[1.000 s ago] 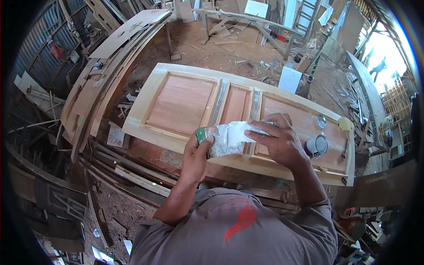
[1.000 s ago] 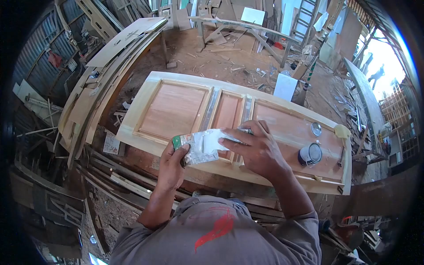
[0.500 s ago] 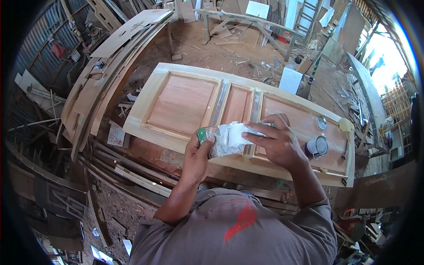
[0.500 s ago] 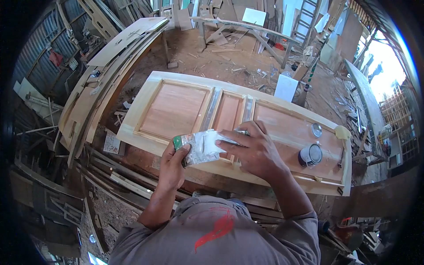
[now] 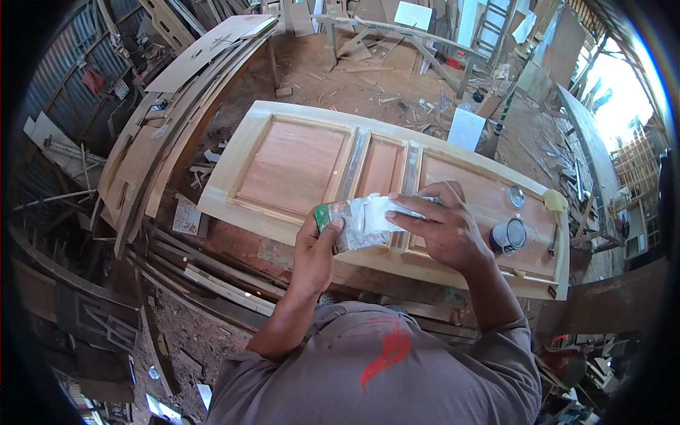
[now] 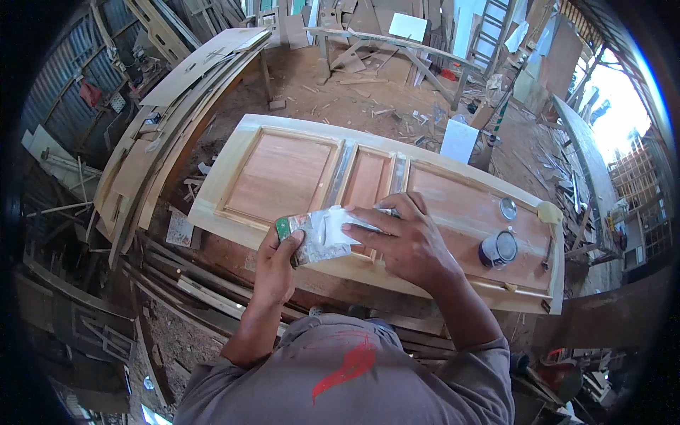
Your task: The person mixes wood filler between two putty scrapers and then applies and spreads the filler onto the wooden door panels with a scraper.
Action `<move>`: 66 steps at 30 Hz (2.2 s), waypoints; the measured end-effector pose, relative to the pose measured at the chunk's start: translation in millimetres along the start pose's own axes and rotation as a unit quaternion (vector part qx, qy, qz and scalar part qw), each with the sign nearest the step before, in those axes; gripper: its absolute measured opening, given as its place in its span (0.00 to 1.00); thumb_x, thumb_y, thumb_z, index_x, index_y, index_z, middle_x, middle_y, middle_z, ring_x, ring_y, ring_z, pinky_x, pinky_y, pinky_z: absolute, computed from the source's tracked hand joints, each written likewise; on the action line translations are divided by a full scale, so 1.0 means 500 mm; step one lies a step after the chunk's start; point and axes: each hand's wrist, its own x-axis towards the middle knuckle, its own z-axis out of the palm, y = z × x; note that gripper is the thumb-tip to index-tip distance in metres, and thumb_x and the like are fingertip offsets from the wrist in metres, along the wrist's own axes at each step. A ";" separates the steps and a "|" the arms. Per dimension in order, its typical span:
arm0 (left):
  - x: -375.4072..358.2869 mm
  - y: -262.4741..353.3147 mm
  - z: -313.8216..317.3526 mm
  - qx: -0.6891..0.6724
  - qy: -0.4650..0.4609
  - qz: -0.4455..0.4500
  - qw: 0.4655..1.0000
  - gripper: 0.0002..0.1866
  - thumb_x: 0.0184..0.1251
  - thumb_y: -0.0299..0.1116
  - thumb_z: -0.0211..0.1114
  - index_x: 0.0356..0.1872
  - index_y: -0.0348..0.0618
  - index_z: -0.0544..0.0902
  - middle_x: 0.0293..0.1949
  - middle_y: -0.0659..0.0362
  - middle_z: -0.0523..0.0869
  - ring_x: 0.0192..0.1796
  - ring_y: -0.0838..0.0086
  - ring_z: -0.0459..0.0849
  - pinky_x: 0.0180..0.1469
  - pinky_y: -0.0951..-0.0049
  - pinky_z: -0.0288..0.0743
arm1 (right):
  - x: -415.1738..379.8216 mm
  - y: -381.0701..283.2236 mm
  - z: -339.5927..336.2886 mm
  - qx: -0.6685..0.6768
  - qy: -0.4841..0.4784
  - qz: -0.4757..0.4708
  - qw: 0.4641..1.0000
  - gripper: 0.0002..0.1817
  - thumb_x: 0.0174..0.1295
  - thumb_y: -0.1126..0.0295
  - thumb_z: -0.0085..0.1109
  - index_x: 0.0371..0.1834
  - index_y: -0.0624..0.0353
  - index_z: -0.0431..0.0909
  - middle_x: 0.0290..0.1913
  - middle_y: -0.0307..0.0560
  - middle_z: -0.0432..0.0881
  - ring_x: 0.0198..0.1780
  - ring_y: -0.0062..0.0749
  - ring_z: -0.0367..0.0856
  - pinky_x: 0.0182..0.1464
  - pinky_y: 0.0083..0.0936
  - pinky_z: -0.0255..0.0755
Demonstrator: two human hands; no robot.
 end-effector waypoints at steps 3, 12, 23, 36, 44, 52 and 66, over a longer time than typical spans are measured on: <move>0.004 -0.002 0.001 -0.006 -0.011 0.000 1.000 0.14 0.81 0.23 0.56 0.62 0.32 0.79 0.54 0.55 0.87 0.55 0.75 0.86 0.61 0.71 0.79 | 0.001 0.002 0.019 0.003 -0.030 -0.028 0.999 0.19 0.56 0.66 0.71 0.54 0.43 0.92 0.64 0.32 0.87 0.55 0.39 0.79 0.63 0.41 0.70; 0.002 0.003 0.005 0.006 -0.005 0.019 1.000 0.14 0.81 0.23 0.57 0.62 0.32 0.80 0.52 0.57 0.87 0.53 0.78 0.85 0.59 0.74 0.79 | 0.000 0.002 0.017 -0.004 -0.013 -0.005 1.000 0.24 0.52 0.76 0.66 0.53 0.43 0.92 0.64 0.33 0.88 0.56 0.40 0.79 0.64 0.40 0.70; 0.013 -0.011 -0.007 0.011 0.002 0.029 1.000 0.13 0.82 0.23 0.57 0.62 0.33 0.80 0.52 0.58 0.87 0.53 0.79 0.84 0.58 0.74 0.78 | 0.013 0.004 0.010 0.003 -0.009 -0.010 1.000 0.26 0.50 0.76 0.65 0.55 0.42 0.92 0.64 0.32 0.88 0.56 0.39 0.79 0.64 0.41 0.70; 0.003 0.004 0.020 0.195 0.005 0.111 0.975 0.14 0.83 0.25 0.55 0.62 0.31 0.79 0.48 0.56 0.87 0.50 0.80 0.83 0.54 0.76 0.78 | 0.035 0.019 0.032 -0.032 -0.046 0.020 0.998 0.26 0.52 0.79 0.63 0.56 0.48 0.90 0.62 0.36 0.87 0.52 0.40 0.78 0.59 0.40 0.72; 0.024 -0.006 0.020 0.366 0.039 0.355 0.859 0.15 0.79 0.21 0.59 0.63 0.32 0.80 0.47 0.45 0.90 0.47 0.67 0.88 0.55 0.71 0.80 | -0.013 0.028 0.076 0.275 0.042 0.214 0.937 0.21 0.67 0.79 0.60 0.62 0.57 0.87 0.49 0.47 0.90 0.46 0.36 0.87 0.53 0.36 0.80; 0.057 -0.027 0.021 0.383 -0.056 0.535 0.751 0.19 0.77 0.18 0.55 0.65 0.39 0.74 0.57 0.41 0.89 0.56 0.54 0.89 0.69 0.46 0.71 | -0.032 -0.003 0.143 0.708 0.138 0.393 0.570 0.21 0.70 0.76 0.63 0.65 0.73 0.80 0.46 0.45 0.88 0.43 0.26 0.86 0.45 0.25 0.80; 0.084 -0.077 0.011 0.418 -0.035 0.561 0.713 0.20 0.71 0.17 0.62 0.62 0.43 0.82 0.57 0.46 0.90 0.59 0.55 0.90 0.60 0.55 0.74 | -0.038 0.023 0.105 0.795 0.092 0.355 0.484 0.21 0.67 0.77 0.65 0.63 0.73 0.81 0.49 0.52 0.89 0.43 0.33 0.87 0.42 0.30 0.82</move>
